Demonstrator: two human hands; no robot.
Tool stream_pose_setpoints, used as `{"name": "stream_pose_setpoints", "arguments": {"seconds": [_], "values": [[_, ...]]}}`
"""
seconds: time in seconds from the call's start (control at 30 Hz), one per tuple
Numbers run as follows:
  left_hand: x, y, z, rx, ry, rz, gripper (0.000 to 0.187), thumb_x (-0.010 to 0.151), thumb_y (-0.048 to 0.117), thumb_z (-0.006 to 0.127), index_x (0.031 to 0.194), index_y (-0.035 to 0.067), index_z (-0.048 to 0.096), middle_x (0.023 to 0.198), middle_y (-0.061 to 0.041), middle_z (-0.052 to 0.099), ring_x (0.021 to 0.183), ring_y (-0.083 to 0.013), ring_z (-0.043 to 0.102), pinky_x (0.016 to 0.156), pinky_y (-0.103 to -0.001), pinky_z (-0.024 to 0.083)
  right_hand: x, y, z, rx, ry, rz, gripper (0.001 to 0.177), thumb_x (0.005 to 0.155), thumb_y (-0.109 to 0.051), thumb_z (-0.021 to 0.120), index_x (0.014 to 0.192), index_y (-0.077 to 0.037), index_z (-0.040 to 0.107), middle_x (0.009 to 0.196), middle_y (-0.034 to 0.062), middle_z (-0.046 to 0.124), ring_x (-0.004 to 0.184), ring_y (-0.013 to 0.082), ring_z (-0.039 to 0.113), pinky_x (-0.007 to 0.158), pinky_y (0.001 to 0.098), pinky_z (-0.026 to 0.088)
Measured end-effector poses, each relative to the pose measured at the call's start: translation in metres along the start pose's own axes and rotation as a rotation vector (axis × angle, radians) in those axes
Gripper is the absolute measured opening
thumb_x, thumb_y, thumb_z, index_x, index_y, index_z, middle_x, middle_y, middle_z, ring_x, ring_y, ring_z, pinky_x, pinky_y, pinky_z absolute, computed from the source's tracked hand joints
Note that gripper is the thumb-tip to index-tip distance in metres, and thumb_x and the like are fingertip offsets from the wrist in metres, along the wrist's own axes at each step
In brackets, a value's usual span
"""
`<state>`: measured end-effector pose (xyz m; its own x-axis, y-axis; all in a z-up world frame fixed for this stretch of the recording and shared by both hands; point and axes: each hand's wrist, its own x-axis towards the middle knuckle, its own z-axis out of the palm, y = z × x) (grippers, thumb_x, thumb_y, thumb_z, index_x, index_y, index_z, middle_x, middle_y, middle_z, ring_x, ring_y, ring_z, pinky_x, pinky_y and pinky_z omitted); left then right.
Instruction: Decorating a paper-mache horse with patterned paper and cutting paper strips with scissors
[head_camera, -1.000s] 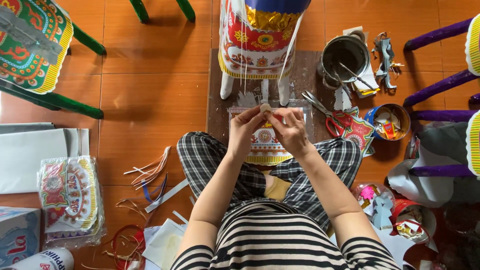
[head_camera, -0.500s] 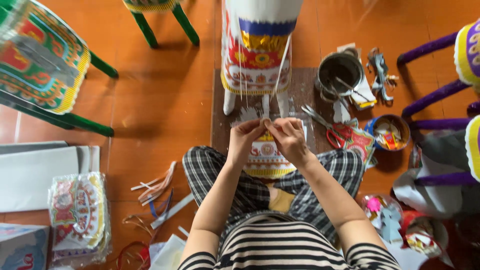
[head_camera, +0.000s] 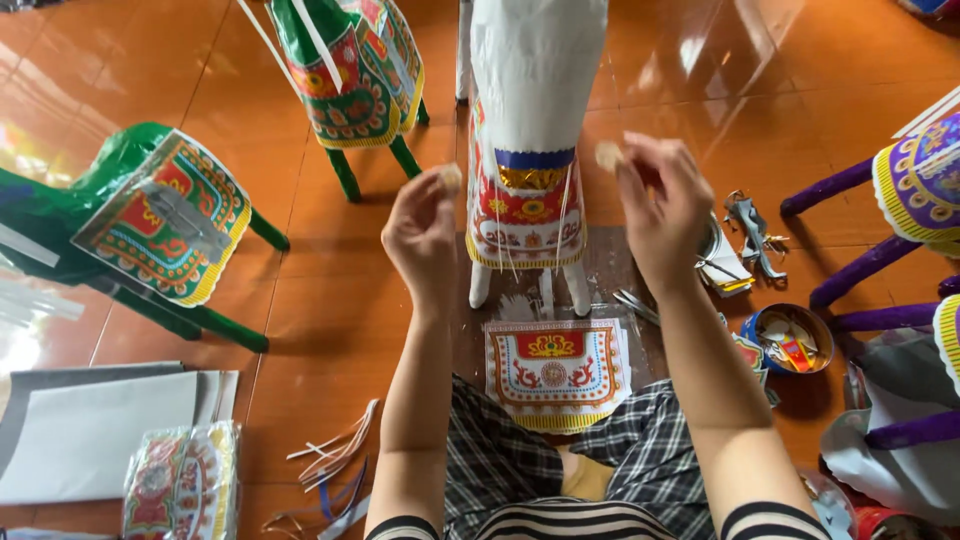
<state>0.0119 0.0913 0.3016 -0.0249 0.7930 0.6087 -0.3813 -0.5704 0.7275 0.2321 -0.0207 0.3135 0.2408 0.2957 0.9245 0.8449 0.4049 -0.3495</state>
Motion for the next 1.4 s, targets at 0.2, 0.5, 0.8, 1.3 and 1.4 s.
{"name": "stream_pose_setpoints", "arguments": {"seconds": [0.2, 0.5, 0.8, 1.3, 1.4], "values": [[0.021, -0.025, 0.034, 0.117, 0.022, 0.143, 0.022, 0.106, -0.001, 0.073, 0.127, -0.003, 0.076, 0.112, -0.025, 0.082, 0.103, -0.0342, 0.083, 0.091, -0.042, 0.07, 0.015, 0.009, 0.044, -0.022, 0.133, -0.096, 0.015, 0.102, 0.012, 0.075, 0.113, 0.003, 0.079, 0.096, 0.0155, 0.074, 0.079, 0.0273, 0.069, 0.062, 0.0325, 0.054], [0.006, -0.019, 0.049, 0.214, 0.05, 0.262, 0.025, 0.105, -0.001, 0.076, 0.129, 0.004, 0.079, 0.112, -0.019, 0.084, 0.106, -0.0288, 0.082, 0.091, -0.038, 0.07, 0.013, -0.017, 0.043, -0.034, 0.128, -0.136, 0.018, 0.097, 0.014, 0.082, 0.112, 0.003, 0.082, 0.102, 0.0157, 0.078, 0.084, 0.0288, 0.076, 0.065, 0.0336, 0.059], [-0.004, -0.02, 0.049, 0.295, 0.003, 0.324, 0.035, 0.11, -0.002, 0.068, 0.142, 0.011, 0.075, 0.124, -0.02, 0.081, 0.117, -0.0322, 0.079, 0.095, -0.042, 0.068, 0.014, -0.015, 0.042, 0.025, 0.124, -0.065, 0.013, 0.102, 0.008, 0.082, 0.113, 0.003, 0.082, 0.102, 0.0168, 0.079, 0.089, 0.0298, 0.078, 0.069, 0.0356, 0.061], [-0.027, -0.012, 0.043, 0.297, -0.272, 0.192, 0.056, 0.12, -0.001, 0.041, 0.175, 0.01, 0.036, 0.178, -0.021, 0.037, 0.164, -0.0428, 0.033, 0.135, -0.058, 0.032, 0.013, -0.028, 0.051, -0.039, 0.124, -0.048, 0.022, 0.102, 0.01, 0.077, 0.121, 0.0, 0.076, 0.108, 0.0172, 0.077, 0.098, 0.039, 0.079, 0.081, 0.0459, 0.063], [-0.033, -0.019, 0.046, 0.052, -0.206, -0.001, 0.059, 0.117, -0.001, 0.045, 0.174, 0.014, 0.041, 0.179, -0.015, 0.039, 0.166, -0.0351, 0.032, 0.137, -0.057, 0.029, 0.012, -0.03, 0.054, -0.087, 0.14, -0.048, 0.02, 0.103, 0.006, 0.076, 0.12, -0.004, 0.077, 0.109, 0.0134, 0.077, 0.098, 0.0368, 0.08, 0.082, 0.0454, 0.065]]}}
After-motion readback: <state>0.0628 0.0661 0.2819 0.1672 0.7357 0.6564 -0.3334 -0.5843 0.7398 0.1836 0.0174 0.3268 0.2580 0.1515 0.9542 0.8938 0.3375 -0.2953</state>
